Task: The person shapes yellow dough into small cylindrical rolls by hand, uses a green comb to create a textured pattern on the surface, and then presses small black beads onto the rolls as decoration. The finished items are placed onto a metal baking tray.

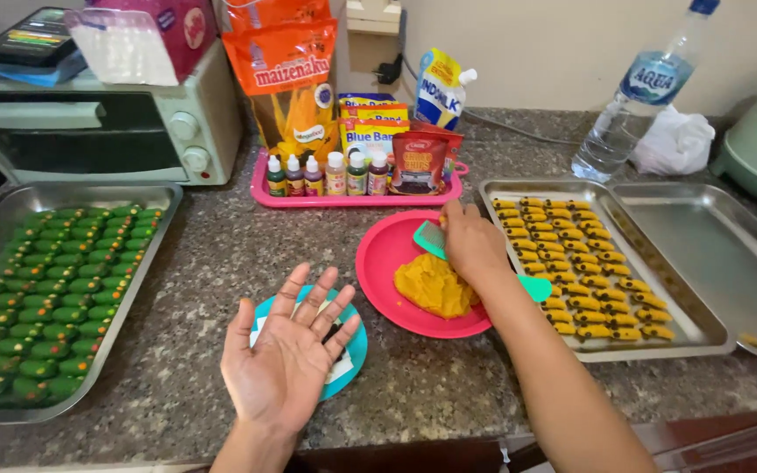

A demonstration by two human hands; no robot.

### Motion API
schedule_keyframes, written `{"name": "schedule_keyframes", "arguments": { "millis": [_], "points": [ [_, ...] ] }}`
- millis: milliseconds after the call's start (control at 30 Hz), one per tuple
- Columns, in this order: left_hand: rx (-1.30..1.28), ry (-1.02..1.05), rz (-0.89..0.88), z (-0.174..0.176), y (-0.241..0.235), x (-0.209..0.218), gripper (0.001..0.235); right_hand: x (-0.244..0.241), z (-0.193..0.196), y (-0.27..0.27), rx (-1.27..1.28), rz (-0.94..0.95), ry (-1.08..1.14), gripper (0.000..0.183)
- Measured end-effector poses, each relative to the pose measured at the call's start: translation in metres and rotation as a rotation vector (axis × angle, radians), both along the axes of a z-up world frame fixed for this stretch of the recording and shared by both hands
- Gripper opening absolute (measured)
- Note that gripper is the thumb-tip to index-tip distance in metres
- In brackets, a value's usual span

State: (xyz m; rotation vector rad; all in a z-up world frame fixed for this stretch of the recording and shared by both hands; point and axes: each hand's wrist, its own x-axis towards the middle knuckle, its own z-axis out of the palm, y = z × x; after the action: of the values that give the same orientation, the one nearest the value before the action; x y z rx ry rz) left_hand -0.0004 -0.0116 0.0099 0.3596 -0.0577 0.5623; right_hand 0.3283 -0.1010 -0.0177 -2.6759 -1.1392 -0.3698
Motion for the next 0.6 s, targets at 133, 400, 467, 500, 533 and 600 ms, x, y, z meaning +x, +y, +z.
{"name": "schedule_keyframes", "arguments": {
  "millis": [133,400,467,500,533,600],
  "points": [
    [-0.045,0.185,0.04,0.023,-0.01,0.0,0.069,-0.007,0.01,0.0,-0.027,-0.043,0.079,0.029],
    [-0.046,0.593,0.103,0.045,-0.017,0.008,0.063,-0.076,0.08,-0.012,0.267,0.192,0.057,0.016],
    [-0.024,0.611,0.118,0.041,-0.019,0.012,0.062,-0.098,0.074,-0.004,0.322,0.345,0.078,0.017],
    [0.01,0.634,0.115,0.039,-0.019,0.015,0.062,-0.109,0.071,-0.001,0.385,0.478,0.101,0.019],
    [0.002,0.635,0.129,0.028,-0.018,0.018,0.062,-0.123,0.071,0.002,0.382,0.494,0.105,0.019],
    [0.049,0.555,0.083,0.005,-0.017,0.025,0.045,-0.15,0.07,0.004,0.325,0.612,0.172,0.019]
  ]
}}
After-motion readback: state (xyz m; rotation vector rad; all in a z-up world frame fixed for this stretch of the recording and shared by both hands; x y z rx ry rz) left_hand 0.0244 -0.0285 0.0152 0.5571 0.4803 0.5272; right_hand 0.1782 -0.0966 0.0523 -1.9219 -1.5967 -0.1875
